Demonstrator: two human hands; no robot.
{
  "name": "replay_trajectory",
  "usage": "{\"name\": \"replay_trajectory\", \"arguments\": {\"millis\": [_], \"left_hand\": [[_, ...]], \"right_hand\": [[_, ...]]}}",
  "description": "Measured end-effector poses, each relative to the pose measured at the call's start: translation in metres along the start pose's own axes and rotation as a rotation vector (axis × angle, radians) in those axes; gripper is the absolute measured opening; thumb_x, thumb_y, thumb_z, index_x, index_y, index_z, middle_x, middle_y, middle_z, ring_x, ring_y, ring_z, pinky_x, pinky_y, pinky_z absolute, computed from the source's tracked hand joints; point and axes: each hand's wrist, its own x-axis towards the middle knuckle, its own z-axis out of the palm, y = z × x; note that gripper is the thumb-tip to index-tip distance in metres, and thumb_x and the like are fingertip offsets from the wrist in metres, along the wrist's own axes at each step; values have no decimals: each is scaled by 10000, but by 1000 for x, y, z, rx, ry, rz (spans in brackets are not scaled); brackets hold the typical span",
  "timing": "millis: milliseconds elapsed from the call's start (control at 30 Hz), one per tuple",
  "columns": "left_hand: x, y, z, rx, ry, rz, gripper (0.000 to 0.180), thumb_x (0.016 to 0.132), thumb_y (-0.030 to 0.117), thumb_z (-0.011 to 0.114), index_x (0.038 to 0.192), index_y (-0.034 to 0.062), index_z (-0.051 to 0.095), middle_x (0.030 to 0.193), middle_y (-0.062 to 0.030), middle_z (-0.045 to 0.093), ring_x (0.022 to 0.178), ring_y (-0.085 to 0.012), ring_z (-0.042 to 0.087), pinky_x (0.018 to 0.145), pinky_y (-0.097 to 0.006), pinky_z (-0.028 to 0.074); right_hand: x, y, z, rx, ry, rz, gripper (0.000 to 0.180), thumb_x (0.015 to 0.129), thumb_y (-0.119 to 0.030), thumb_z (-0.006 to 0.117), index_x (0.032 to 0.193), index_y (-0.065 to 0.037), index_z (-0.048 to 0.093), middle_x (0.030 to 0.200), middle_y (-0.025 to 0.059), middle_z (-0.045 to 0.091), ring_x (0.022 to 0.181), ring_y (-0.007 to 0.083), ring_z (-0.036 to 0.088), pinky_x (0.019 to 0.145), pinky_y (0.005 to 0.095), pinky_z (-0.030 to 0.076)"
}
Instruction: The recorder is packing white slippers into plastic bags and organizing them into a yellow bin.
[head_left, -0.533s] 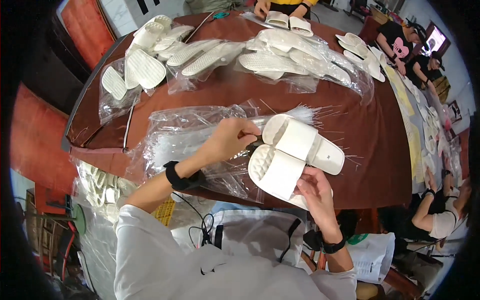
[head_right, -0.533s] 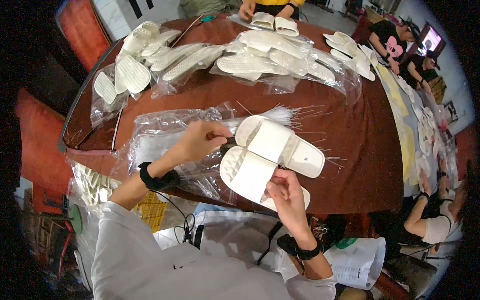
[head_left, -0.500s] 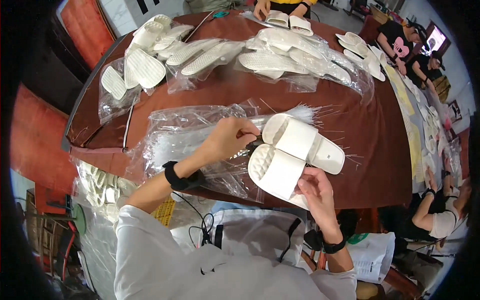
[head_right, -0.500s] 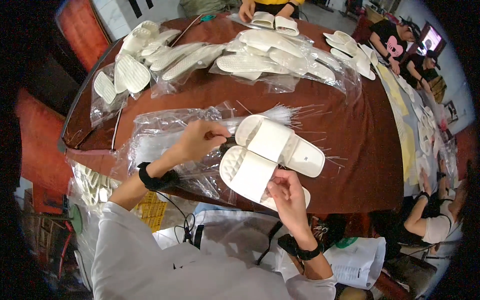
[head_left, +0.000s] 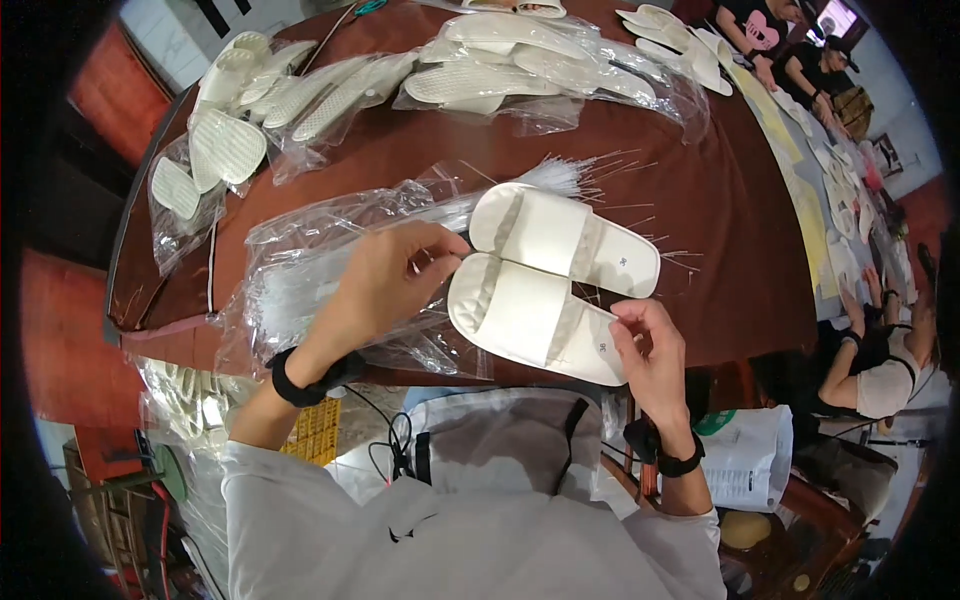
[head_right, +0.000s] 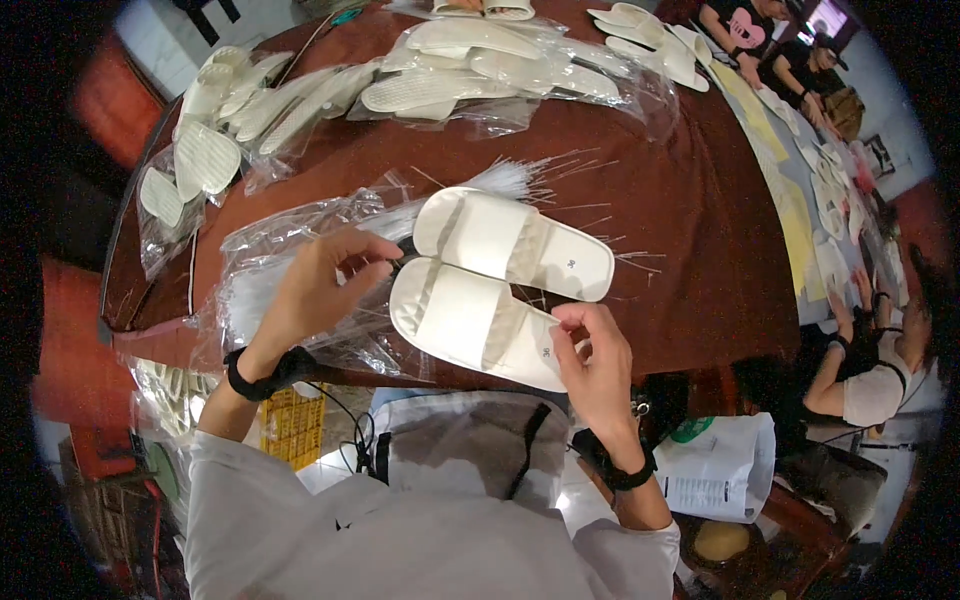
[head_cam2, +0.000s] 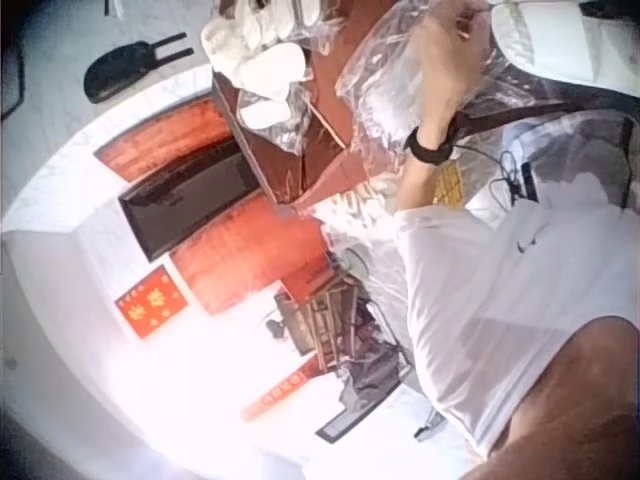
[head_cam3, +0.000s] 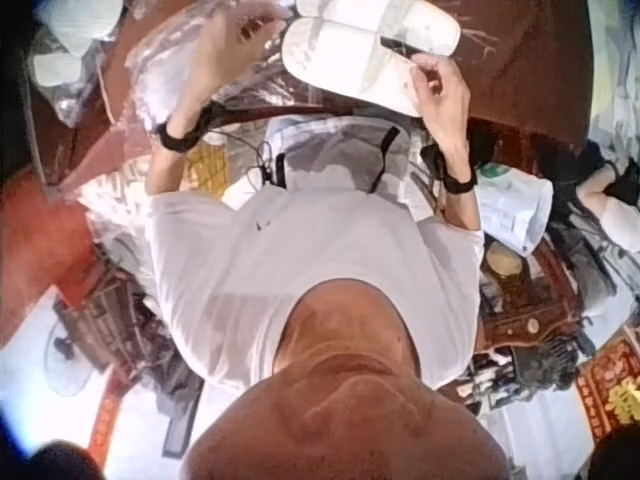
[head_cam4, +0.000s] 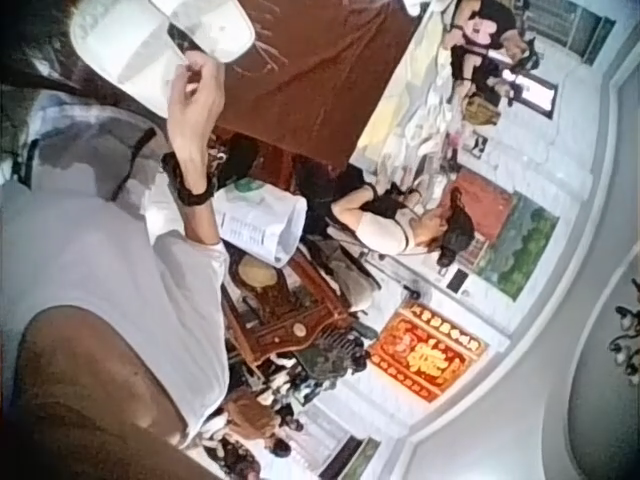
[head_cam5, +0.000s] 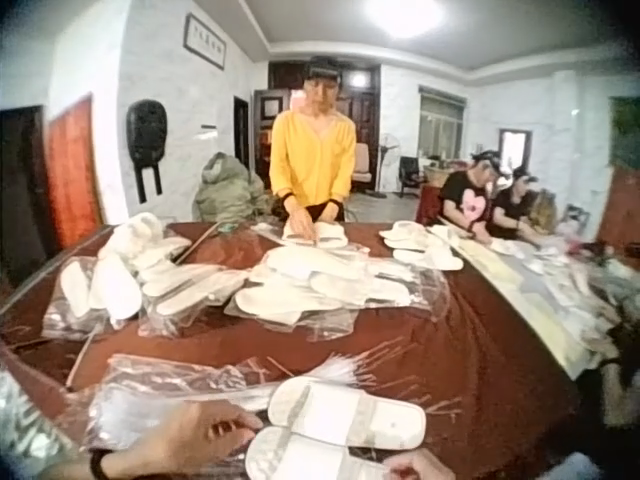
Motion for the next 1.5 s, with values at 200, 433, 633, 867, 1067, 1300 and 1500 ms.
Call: {"name": "replay_trajectory", "arguments": {"millis": [200, 433, 633, 867, 1067, 1300, 1500], "left_hand": [[-5, 37, 16, 0, -193, 92, 179, 829, 51, 658, 1007, 36, 669, 885, -106, 660, 710, -186, 636, 623, -287, 508], [13, 56, 37, 101, -231, 308, 181, 827, 91, 667, 1000, 42, 646, 891, -131, 645, 742, -266, 651, 659, -347, 515], [41, 53, 81, 263, -169, 478, 194, 786, 87, 673, 969, 37, 637, 888, -119, 600, 883, -296, 610, 738, -385, 494], [61, 42, 118, 453, -106, 613, 92, 742, 128, 610, 819, 96, 649, 848, -65, 603, 845, -272, 582, 740, -350, 496], [57, 37, 126, 338, -74, 655, 104, 699, 100, 591, 783, 93, 651, 830, -60, 602, 841, -278, 585, 736, -356, 493], [35, 51, 92, 167, 21, 490, 363, 757, 86, 680, 1106, 71, 584, 1090, -138, 544, 987, -341, 575, 829, -410, 487], [1, 38, 55, 87, 166, 352, 408, 812, 88, 645, 1210, 77, 551, 1149, -201, 520, 1013, -391, 547, 862, -429, 470]], "right_hand": [[22, 24, -1, -152, 27, -153, 152, 822, -111, 663, 945, -29, 629, 839, 111, 611, 703, 241, 626, 621, 311, 482], [39, 23, 7, -236, -73, -83, 156, 785, -156, 700, 856, -26, 651, 783, 111, 619, 669, 250, 626, 595, 344, 484], [40, 27, 12, -218, -13, -204, 135, 782, -107, 681, 848, -21, 601, 806, 126, 617, 706, 284, 628, 624, 376, 486], [29, 20, 5, -81, 19, -262, 124, 808, -36, 625, 892, -14, 536, 814, 132, 604, 718, 289, 619, 644, 348, 491], [26, 17, 6, -39, 0, -175, 99, 824, -22, 609, 890, -3, 538, 790, 113, 593, 659, 196, 589, 606, 296, 478], [25, 0, 2, -247, 14, -231, 331, 804, -87, 660, 1086, 25, 527, 1032, 189, 559, 953, 346, 559, 813, 425, 449], [51, -3, 32, -263, -168, -462, 475, 713, -80, 715, 1141, 28, 539, 1115, 166, 508, 1006, 356, 481, 855, 422, 415]]}}
